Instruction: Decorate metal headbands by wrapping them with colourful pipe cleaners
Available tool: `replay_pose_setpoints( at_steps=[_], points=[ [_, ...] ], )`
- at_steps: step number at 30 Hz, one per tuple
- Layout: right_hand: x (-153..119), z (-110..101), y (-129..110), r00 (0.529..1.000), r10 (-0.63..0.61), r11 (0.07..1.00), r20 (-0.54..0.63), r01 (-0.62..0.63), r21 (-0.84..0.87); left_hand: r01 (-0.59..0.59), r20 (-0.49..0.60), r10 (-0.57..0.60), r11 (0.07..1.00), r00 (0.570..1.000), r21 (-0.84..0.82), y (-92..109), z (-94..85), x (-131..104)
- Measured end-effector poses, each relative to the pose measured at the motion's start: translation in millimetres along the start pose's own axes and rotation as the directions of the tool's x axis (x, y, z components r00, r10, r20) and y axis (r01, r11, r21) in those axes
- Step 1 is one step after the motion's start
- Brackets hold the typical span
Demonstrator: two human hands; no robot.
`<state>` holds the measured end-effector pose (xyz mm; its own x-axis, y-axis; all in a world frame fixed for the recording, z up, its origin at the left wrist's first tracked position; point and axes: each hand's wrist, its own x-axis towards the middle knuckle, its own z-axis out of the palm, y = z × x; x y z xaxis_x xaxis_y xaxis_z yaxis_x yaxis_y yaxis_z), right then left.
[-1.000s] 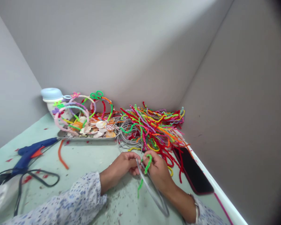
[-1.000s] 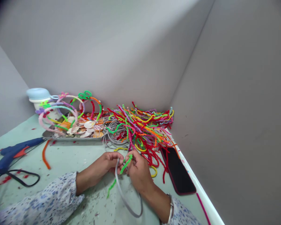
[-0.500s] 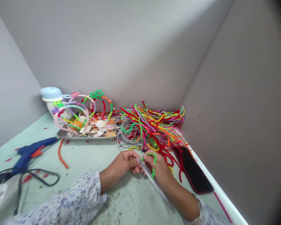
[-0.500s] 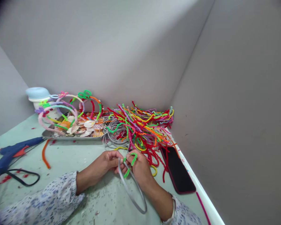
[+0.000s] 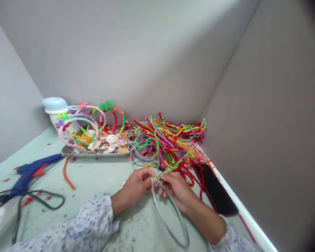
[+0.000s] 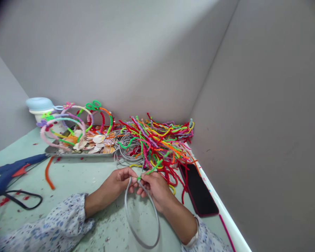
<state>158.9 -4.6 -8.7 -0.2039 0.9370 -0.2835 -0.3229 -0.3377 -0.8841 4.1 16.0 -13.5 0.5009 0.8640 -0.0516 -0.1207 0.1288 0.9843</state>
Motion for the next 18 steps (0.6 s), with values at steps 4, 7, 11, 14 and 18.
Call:
replay_pose_setpoints(
  at_steps=[4, 7, 11, 14, 18],
  points=[
    [-0.2, 1.3, 0.7, 0.999, 0.006, 1.0, -0.034, -0.006, -0.002, -0.037, 0.013, 0.037, 0.999, 0.999, -0.001, -0.7, 0.7, -0.6],
    [-0.3, 2.6, 0.3, 1.0, 0.002, 0.998, -0.028, -0.003, -0.062, -0.065, 0.043, 0.065, 0.998, 0.997, 0.003, 1.3, 2.7, -3.2],
    [-1.0, 3.2, -0.3, 0.999, -0.005, 0.993, -0.032, 0.001, -0.119, -0.099, 0.043, 0.095, 0.991, 0.995, 0.088, 2.1, 3.7, -6.1],
    [-2.7, 3.6, -1.0, 0.999, -0.002, 0.993, -0.034, -0.002, -0.116, -0.09, 0.028, 0.087, 0.987, 0.996, 0.132, 1.9, 3.0, -6.3],
    [-5.0, 5.0, -3.6, 0.999, -0.006, 0.993, -0.049, 0.0, -0.116, -0.068, 0.056, 0.061, 0.99, 0.997, 0.122, 5.7, 2.3, -5.2]
  ],
)
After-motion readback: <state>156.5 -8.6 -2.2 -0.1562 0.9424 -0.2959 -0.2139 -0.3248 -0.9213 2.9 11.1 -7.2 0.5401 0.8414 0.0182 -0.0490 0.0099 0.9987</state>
